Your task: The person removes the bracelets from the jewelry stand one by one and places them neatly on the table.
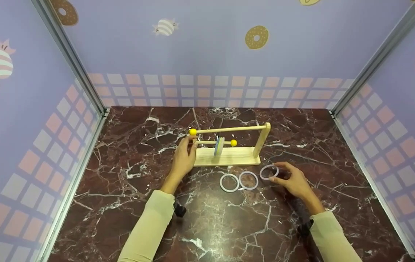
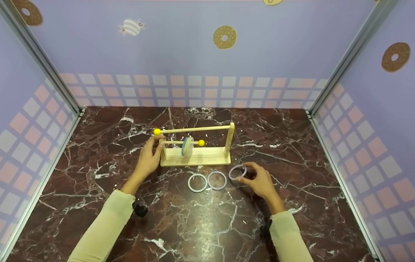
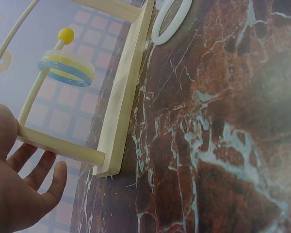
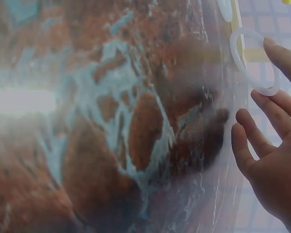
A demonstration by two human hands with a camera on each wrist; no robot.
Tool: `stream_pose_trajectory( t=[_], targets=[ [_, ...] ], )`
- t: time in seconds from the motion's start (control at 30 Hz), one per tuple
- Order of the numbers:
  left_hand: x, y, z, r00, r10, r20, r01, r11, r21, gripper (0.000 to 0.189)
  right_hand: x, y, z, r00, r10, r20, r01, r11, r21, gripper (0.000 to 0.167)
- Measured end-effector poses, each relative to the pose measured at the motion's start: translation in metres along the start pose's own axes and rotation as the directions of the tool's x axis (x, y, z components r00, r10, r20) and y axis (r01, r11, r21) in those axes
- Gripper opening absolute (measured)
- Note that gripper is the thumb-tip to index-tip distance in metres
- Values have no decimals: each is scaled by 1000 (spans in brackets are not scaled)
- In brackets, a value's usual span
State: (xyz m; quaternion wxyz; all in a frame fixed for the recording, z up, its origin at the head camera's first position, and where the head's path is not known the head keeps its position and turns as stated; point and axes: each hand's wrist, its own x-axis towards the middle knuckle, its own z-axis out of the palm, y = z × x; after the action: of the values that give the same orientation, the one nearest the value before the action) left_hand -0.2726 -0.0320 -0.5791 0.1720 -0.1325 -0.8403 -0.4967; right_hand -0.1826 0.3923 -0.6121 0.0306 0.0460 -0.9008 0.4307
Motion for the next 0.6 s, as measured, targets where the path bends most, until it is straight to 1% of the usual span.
stream_pose_trajectory(
  t=[0.37,0.5,0.6],
  targets=[
    [1,-1,0,1000,15,6,-15,1000,-3,24,-1,5,3,999,-5,34,5,1000,7,63],
    [0,-1,1,1000,24,2,-24,1000,-11,25,-1,9,3,998,-21,51,22,999,-29,64],
    [0,0,0,1000,19,1,-19,1000,-12,25,-1,10,3,998,-39,54,43,997,-67,65]
  ],
)
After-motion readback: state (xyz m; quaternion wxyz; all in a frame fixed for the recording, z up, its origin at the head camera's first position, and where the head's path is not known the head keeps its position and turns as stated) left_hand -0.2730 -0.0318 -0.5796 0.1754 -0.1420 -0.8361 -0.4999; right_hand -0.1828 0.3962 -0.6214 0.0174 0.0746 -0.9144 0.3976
